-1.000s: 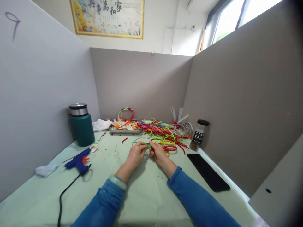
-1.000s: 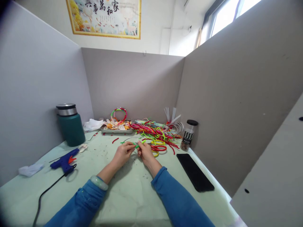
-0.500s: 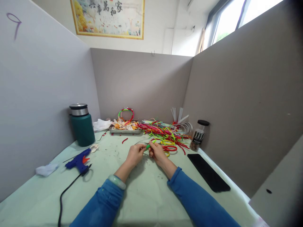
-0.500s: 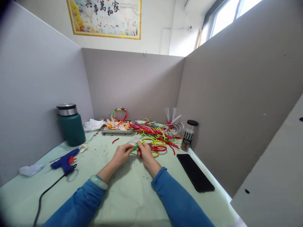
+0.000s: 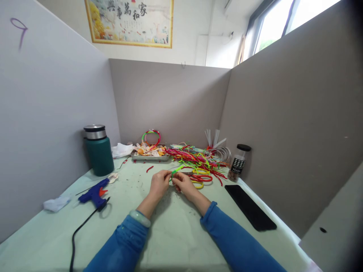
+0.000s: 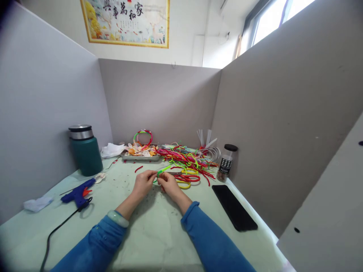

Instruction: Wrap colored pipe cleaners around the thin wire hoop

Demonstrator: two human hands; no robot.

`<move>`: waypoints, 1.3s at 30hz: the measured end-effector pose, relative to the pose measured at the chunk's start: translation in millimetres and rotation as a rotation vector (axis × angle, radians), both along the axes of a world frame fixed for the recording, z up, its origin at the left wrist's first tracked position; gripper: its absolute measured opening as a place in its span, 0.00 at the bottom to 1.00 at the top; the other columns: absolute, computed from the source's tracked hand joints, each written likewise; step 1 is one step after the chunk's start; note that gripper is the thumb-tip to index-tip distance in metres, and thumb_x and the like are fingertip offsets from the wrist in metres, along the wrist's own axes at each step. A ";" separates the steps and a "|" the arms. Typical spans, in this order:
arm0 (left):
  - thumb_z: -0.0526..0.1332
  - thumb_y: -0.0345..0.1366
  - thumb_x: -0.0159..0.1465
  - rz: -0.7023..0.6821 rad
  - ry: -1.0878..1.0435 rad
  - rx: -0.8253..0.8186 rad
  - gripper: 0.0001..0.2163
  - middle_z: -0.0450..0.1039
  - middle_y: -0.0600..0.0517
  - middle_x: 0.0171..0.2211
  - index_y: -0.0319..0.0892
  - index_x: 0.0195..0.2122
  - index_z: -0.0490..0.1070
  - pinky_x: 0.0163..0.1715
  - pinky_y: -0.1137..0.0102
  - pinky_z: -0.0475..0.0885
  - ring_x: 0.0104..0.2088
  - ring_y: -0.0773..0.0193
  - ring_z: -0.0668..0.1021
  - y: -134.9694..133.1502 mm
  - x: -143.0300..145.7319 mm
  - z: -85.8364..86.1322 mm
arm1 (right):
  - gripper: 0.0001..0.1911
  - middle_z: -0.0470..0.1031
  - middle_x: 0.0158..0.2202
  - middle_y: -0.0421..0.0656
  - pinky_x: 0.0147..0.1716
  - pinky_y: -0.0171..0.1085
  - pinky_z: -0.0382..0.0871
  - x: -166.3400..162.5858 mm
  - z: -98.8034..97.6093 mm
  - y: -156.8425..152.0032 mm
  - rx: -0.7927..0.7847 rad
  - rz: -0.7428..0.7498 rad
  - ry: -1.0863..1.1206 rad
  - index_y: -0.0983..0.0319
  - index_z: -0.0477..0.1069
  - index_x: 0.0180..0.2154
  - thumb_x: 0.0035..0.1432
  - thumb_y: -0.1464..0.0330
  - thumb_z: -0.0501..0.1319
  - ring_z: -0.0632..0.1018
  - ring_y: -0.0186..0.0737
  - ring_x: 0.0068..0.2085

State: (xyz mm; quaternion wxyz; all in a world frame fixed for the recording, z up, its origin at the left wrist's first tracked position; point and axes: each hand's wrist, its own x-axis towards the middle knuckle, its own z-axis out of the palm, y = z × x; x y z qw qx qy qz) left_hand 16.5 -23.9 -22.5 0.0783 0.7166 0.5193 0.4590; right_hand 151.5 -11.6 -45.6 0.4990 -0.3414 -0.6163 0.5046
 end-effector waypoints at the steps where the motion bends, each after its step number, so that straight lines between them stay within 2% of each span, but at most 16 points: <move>1: 0.56 0.30 0.58 -0.004 0.006 0.007 0.09 0.77 0.48 0.34 0.40 0.35 0.76 0.36 0.72 0.67 0.35 0.64 0.76 -0.3 0.0 0.4 | 0.06 0.65 0.21 0.34 0.12 0.28 0.53 -0.7 -0.9 0.3 0.003 -0.007 -0.013 0.62 0.65 0.29 0.49 0.66 0.59 0.62 0.25 0.14; 8: 0.56 0.34 0.59 0.007 0.009 -0.010 0.10 0.77 0.48 0.34 0.40 0.34 0.76 0.35 0.73 0.66 0.34 0.65 0.75 1.6 -0.7 0.2 | 0.07 0.62 0.17 0.32 0.12 0.29 0.52 -2.5 -3.0 1.5 -0.017 -0.069 0.012 0.62 0.63 0.25 0.48 0.65 0.58 0.60 0.26 0.13; 14: 0.50 0.38 0.62 -0.107 0.042 -0.110 0.14 0.74 0.53 0.23 0.40 0.33 0.75 0.27 0.76 0.62 0.23 0.69 0.71 -1.0 -0.8 2.7 | 0.09 0.61 0.16 0.32 0.12 0.28 0.53 -0.6 -2.3 3.1 -0.040 -0.114 0.077 0.62 0.64 0.26 0.48 0.63 0.60 0.60 0.26 0.14; 19: 0.50 0.37 0.62 -0.113 0.066 -0.102 0.15 0.72 0.55 0.21 0.40 0.30 0.75 0.26 0.77 0.59 0.22 0.71 0.69 -4.0 -1.0 5.9 | 0.11 0.62 0.16 0.33 0.13 0.28 0.53 1.1 -3.4 5.1 -0.020 -0.105 0.072 0.62 0.65 0.27 0.48 0.61 0.60 0.60 0.27 0.15; 25: 0.50 0.34 0.61 -0.043 0.117 -0.052 0.14 0.73 0.54 0.22 0.41 0.31 0.76 0.26 0.76 0.59 0.23 0.70 0.70 -5.8 -2.0 6.8 | 0.12 0.62 0.16 0.33 0.14 0.29 0.52 1.0 -1.4 3.9 -0.051 -0.084 0.067 0.62 0.66 0.26 0.48 0.60 0.61 0.61 0.27 0.15; 34: 0.51 0.33 0.60 0.087 0.193 -0.133 0.14 0.77 0.49 0.34 0.44 0.43 0.74 0.33 0.74 0.63 0.33 0.65 0.75 -6.8 0.5 5.7 | 0.12 0.59 0.14 0.32 0.14 0.28 0.50 2.9 1.5 2.5 -0.080 -0.082 0.101 0.63 0.65 0.24 0.47 0.61 0.60 0.60 0.26 0.14; 39: 0.52 0.33 0.60 0.062 0.203 -0.154 0.15 0.78 0.48 0.35 0.44 0.44 0.74 0.35 0.72 0.65 0.34 0.62 0.76 -7.5 1.3 5.8 | 0.10 0.61 0.13 0.34 0.13 0.29 0.50 4.4 1.4 3.7 -0.115 -0.045 0.157 0.63 0.67 0.25 0.49 0.62 0.58 0.61 0.27 0.14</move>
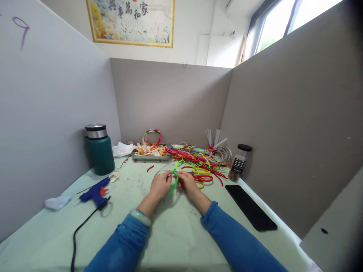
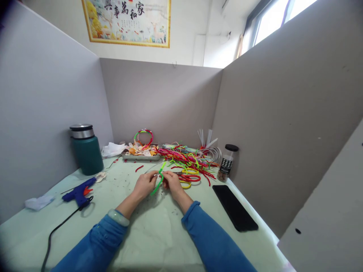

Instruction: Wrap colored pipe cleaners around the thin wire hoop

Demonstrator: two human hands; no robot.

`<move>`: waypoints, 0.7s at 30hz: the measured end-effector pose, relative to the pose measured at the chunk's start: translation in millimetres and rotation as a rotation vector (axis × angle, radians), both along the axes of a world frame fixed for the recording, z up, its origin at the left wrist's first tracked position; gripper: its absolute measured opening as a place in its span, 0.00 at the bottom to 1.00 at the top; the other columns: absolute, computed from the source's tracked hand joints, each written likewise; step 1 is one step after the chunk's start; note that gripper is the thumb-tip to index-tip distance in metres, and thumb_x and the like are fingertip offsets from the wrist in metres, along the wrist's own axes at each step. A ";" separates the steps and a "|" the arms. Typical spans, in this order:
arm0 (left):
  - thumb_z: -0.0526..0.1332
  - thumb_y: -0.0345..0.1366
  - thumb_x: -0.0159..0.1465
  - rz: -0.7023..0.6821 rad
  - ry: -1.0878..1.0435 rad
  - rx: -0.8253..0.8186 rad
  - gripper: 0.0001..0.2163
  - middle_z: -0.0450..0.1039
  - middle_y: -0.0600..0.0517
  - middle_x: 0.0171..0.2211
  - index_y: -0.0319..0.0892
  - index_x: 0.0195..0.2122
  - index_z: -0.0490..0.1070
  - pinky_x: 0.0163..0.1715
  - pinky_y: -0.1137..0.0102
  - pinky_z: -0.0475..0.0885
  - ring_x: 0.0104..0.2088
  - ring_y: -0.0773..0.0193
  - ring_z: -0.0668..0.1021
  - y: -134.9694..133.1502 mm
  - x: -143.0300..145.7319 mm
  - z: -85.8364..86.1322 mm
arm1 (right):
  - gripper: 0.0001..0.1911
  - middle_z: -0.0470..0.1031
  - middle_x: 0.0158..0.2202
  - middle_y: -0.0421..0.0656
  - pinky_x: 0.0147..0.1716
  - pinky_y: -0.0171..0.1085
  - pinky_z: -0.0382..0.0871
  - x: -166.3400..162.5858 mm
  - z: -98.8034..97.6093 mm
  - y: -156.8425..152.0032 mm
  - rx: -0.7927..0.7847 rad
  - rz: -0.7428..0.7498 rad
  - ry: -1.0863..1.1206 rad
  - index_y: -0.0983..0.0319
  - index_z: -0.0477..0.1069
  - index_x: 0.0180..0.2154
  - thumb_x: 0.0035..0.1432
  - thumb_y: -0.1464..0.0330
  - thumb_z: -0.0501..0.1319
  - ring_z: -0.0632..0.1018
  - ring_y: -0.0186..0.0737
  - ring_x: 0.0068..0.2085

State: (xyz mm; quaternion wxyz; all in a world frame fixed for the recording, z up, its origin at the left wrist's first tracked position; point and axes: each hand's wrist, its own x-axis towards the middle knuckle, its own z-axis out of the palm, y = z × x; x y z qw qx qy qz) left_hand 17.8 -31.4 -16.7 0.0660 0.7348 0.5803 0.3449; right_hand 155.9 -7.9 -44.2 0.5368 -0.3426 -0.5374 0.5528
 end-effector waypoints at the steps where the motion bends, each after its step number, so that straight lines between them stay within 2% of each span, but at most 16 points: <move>1: 0.52 0.33 0.60 -0.017 -0.005 0.002 0.15 0.78 0.48 0.34 0.44 0.44 0.74 0.35 0.72 0.65 0.34 0.62 0.76 0.2 -0.2 -0.2 | 0.10 0.62 0.14 0.34 0.13 0.29 0.50 0.2 -0.1 0.0 0.006 0.007 0.007 0.63 0.67 0.25 0.49 0.62 0.58 0.62 0.27 0.14; 11: 0.53 0.33 0.59 -0.066 -0.110 0.039 0.14 0.78 0.49 0.34 0.42 0.41 0.75 0.33 0.74 0.65 0.32 0.65 0.75 7.1 -2.8 -3.1 | 0.14 0.61 0.15 0.32 0.15 0.28 0.52 0.0 -2.1 -0.6 0.086 0.023 -0.023 0.62 0.65 0.28 0.50 0.57 0.60 0.61 0.27 0.15; 21: 0.52 0.36 0.60 -0.174 -0.166 0.031 0.14 0.75 0.54 0.26 0.40 0.37 0.76 0.29 0.76 0.62 0.27 0.69 0.71 4.4 -4.3 -0.1 | 0.16 0.62 0.17 0.32 0.14 0.28 0.54 -1.4 -7.0 5.1 0.063 -0.022 -0.012 0.62 0.63 0.29 0.49 0.55 0.61 0.62 0.27 0.16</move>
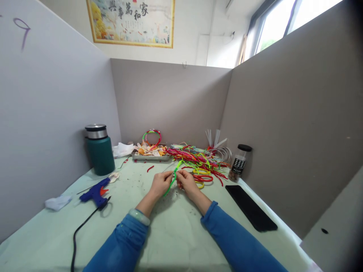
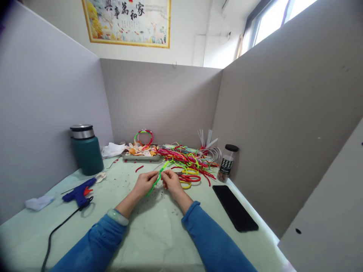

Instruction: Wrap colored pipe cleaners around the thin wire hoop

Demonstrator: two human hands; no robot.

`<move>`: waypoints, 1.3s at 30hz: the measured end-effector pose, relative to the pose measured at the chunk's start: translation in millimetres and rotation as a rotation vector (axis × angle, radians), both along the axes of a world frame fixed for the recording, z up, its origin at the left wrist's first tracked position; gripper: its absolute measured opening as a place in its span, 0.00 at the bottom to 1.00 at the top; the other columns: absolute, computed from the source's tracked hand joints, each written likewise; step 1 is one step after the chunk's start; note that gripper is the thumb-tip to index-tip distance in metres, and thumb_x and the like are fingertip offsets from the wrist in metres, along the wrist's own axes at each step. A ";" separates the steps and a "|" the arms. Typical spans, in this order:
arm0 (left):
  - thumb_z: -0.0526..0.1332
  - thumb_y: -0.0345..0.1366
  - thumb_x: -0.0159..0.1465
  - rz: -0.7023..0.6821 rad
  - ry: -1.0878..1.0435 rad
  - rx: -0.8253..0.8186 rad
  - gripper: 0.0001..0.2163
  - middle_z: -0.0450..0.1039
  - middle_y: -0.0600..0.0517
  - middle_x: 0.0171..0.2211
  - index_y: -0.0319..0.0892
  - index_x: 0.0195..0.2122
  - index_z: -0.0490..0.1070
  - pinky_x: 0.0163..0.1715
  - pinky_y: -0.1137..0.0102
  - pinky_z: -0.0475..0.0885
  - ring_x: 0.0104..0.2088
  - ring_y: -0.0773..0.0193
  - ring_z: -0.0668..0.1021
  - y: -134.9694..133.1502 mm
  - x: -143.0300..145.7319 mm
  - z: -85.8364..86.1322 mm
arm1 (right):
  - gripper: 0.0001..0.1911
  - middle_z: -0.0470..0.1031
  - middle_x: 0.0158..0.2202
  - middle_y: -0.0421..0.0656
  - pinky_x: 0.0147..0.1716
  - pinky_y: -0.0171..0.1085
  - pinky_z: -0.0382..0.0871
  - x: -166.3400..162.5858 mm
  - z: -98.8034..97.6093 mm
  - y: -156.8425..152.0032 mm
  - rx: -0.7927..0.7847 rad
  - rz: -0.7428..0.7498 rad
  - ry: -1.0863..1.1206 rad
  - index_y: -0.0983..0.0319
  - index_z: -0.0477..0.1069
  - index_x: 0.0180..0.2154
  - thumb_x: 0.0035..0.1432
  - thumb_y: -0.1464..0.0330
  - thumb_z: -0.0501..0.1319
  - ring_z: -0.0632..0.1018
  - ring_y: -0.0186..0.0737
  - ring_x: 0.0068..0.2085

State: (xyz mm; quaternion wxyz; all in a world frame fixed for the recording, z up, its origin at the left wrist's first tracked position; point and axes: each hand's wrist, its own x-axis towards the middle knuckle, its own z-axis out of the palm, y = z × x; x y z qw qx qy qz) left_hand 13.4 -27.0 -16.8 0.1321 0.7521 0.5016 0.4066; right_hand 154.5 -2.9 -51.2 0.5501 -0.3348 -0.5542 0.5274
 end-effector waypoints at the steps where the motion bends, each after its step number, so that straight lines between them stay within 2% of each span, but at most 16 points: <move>1: 0.52 0.37 0.60 -0.012 -0.008 -0.001 0.14 0.74 0.55 0.25 0.39 0.37 0.76 0.29 0.77 0.62 0.26 0.69 0.71 -0.4 0.1 0.4 | 0.16 0.62 0.18 0.32 0.14 0.28 0.54 -0.4 -0.2 0.1 0.004 -0.004 -0.007 0.61 0.63 0.29 0.49 0.55 0.60 0.62 0.27 0.16; 7: 0.51 0.40 0.60 -0.067 -0.020 -0.029 0.16 0.69 0.56 0.18 0.38 0.30 0.76 0.24 0.77 0.59 0.21 0.71 0.66 -3.0 1.7 2.1 | 0.17 0.60 0.15 0.32 0.13 0.29 0.54 -1.8 -0.5 0.1 0.045 -0.046 -0.046 0.61 0.62 0.28 0.52 0.54 0.57 0.62 0.28 0.15; 18: 0.52 0.41 0.59 -0.081 -0.161 -0.093 0.16 0.66 0.56 0.18 0.38 0.35 0.75 0.23 0.77 0.60 0.21 0.71 0.66 0.1 1.5 2.1 | 0.15 0.65 0.21 0.34 0.14 0.28 0.53 -3.1 4.6 -6.0 0.058 0.017 -0.004 0.61 0.65 0.37 0.50 0.59 0.60 0.61 0.26 0.17; 27: 0.52 0.41 0.58 -0.082 -0.172 -0.102 0.16 0.65 0.56 0.17 0.37 0.35 0.75 0.23 0.77 0.60 0.20 0.70 0.65 0.6 0.7 1.4 | 0.16 0.63 0.18 0.33 0.15 0.28 0.54 0.7 1.9 -2.0 0.019 0.046 0.044 0.62 0.69 0.36 0.47 0.59 0.63 0.61 0.26 0.16; 33: 0.54 0.40 0.57 -0.083 -0.180 -0.066 0.15 0.72 0.53 0.23 0.37 0.34 0.76 0.28 0.76 0.63 0.25 0.69 0.69 -1.4 1.2 5.5 | 0.14 0.62 0.17 0.33 0.15 0.28 0.54 1.1 3.5 -2.6 0.016 0.036 0.065 0.62 0.70 0.34 0.47 0.60 0.63 0.61 0.26 0.17; 39: 0.52 0.44 0.58 -0.141 -0.155 -0.134 0.17 0.63 0.56 0.15 0.36 0.30 0.75 0.22 0.77 0.60 0.20 0.71 0.64 -3.6 -0.3 7.3 | 0.13 0.65 0.21 0.35 0.15 0.28 0.53 1.1 3.2 -3.0 0.052 0.027 0.043 0.63 0.67 0.29 0.48 0.60 0.62 0.62 0.25 0.17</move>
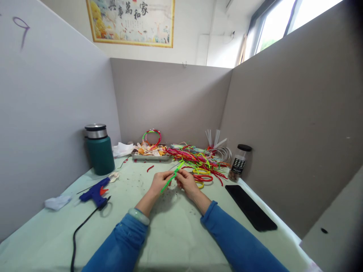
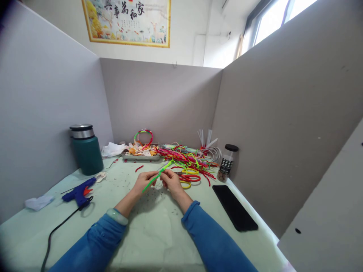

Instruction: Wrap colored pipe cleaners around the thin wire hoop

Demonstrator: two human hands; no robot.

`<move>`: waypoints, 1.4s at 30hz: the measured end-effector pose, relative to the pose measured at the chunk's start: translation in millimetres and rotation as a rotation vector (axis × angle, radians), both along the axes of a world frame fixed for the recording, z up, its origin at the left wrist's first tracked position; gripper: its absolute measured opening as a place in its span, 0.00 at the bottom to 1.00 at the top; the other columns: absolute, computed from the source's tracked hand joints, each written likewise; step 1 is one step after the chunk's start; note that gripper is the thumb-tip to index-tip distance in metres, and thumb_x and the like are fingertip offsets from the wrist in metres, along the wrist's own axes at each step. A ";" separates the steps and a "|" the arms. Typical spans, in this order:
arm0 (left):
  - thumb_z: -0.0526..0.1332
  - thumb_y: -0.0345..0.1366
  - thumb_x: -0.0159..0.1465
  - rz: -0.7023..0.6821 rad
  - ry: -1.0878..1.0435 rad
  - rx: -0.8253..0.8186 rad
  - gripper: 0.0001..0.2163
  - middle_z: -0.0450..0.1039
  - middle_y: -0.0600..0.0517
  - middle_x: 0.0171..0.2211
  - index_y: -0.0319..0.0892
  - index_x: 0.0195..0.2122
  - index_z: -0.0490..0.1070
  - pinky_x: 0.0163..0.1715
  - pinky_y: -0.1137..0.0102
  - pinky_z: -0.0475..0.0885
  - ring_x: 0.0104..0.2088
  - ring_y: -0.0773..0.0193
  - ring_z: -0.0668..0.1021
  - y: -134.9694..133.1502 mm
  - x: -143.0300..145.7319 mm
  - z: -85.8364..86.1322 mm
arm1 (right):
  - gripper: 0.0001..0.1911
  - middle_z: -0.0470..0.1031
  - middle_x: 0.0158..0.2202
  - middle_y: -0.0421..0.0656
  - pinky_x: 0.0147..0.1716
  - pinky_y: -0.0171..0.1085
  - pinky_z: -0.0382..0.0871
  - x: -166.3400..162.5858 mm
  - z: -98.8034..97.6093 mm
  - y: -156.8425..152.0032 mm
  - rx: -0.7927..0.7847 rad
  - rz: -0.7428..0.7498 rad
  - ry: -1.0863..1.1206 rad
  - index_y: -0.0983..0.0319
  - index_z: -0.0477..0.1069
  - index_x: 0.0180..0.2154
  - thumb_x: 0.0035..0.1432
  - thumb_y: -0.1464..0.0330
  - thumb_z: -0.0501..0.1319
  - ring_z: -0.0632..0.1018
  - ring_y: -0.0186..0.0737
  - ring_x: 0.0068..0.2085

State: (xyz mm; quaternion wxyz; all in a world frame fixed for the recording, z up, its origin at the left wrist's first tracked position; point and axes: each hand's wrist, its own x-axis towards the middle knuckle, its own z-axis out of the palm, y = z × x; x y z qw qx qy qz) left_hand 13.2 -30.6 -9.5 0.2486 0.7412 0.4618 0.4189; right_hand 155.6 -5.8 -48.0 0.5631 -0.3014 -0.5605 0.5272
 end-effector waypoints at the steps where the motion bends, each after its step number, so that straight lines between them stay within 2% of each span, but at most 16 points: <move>1: 0.51 0.43 0.58 0.000 0.010 0.004 0.17 0.62 0.56 0.15 0.36 0.27 0.74 0.22 0.77 0.59 0.19 0.71 0.63 -0.2 -0.2 -0.3 | 0.12 0.65 0.21 0.35 0.15 0.28 0.53 0.1 -0.3 -0.1 0.003 0.006 -0.005 0.63 0.67 0.29 0.49 0.60 0.62 0.62 0.25 0.17; 4: 0.51 0.41 0.59 0.021 0.054 0.025 0.16 0.60 0.57 0.15 0.37 0.21 0.70 0.22 0.77 0.58 0.20 0.72 0.63 -0.1 -0.3 -1.9 | 0.13 0.63 0.19 0.34 0.15 0.28 0.54 0.3 -1.2 -0.7 0.000 0.031 -0.022 0.62 0.65 0.29 0.50 0.59 0.61 0.62 0.26 0.17; 8: 0.50 0.39 0.60 0.016 0.114 0.054 0.14 0.62 0.57 0.17 0.40 0.22 0.68 0.23 0.77 0.58 0.22 0.71 0.66 1.1 0.2 -5.2 | 0.13 0.62 0.17 0.33 0.16 0.28 0.55 -1.1 -2.4 -1.5 -0.007 0.038 -0.033 0.61 0.63 0.29 0.52 0.59 0.59 0.63 0.27 0.16; 14: 0.50 0.37 0.60 0.016 0.163 0.103 0.15 0.62 0.57 0.17 0.39 0.19 0.65 0.23 0.77 0.58 0.21 0.71 0.65 2.2 1.6 -9.6 | 0.11 0.62 0.16 0.32 0.15 0.28 0.53 -5.0 -2.5 -2.2 -0.040 0.009 -0.022 0.61 0.62 0.28 0.51 0.60 0.59 0.62 0.27 0.16; 22: 0.51 0.33 0.61 0.061 0.143 0.223 0.10 0.72 0.51 0.29 0.40 0.31 0.70 0.33 0.75 0.64 0.31 0.67 0.71 2.0 7.9 -9.4 | 0.13 0.63 0.20 0.33 0.16 0.28 0.54 -7.3 -0.7 -2.3 -0.102 0.031 0.109 0.61 0.66 0.31 0.47 0.60 0.63 0.64 0.27 0.18; 31: 0.53 0.32 0.61 0.185 0.286 0.373 0.09 0.73 0.49 0.29 0.40 0.29 0.73 0.34 0.71 0.66 0.31 0.65 0.73 0.7 7.2 -13.9 | 0.12 0.64 0.22 0.35 0.17 0.27 0.56 -7.8 -0.2 -1.8 -0.162 0.010 0.195 0.62 0.65 0.27 0.43 0.63 0.66 0.65 0.28 0.22; 35: 0.55 0.30 0.60 0.201 0.217 0.457 0.08 0.74 0.48 0.34 0.40 0.37 0.73 0.38 0.70 0.68 0.36 0.64 0.74 0.5 7.8 -13.3 | 0.14 0.62 0.19 0.33 0.16 0.28 0.55 -6.8 2.5 -3.1 -0.225 0.038 0.213 0.62 0.63 0.26 0.43 0.62 0.66 0.64 0.27 0.20; 42: 0.54 0.28 0.61 0.150 0.190 0.534 0.13 0.72 0.48 0.41 0.43 0.46 0.70 0.41 0.70 0.69 0.41 0.64 0.73 2.1 8.4 -15.9 | 0.16 0.61 0.17 0.33 0.16 0.28 0.54 -5.7 4.1 -2.5 -0.264 0.059 0.249 0.62 0.62 0.25 0.42 0.61 0.67 0.63 0.27 0.18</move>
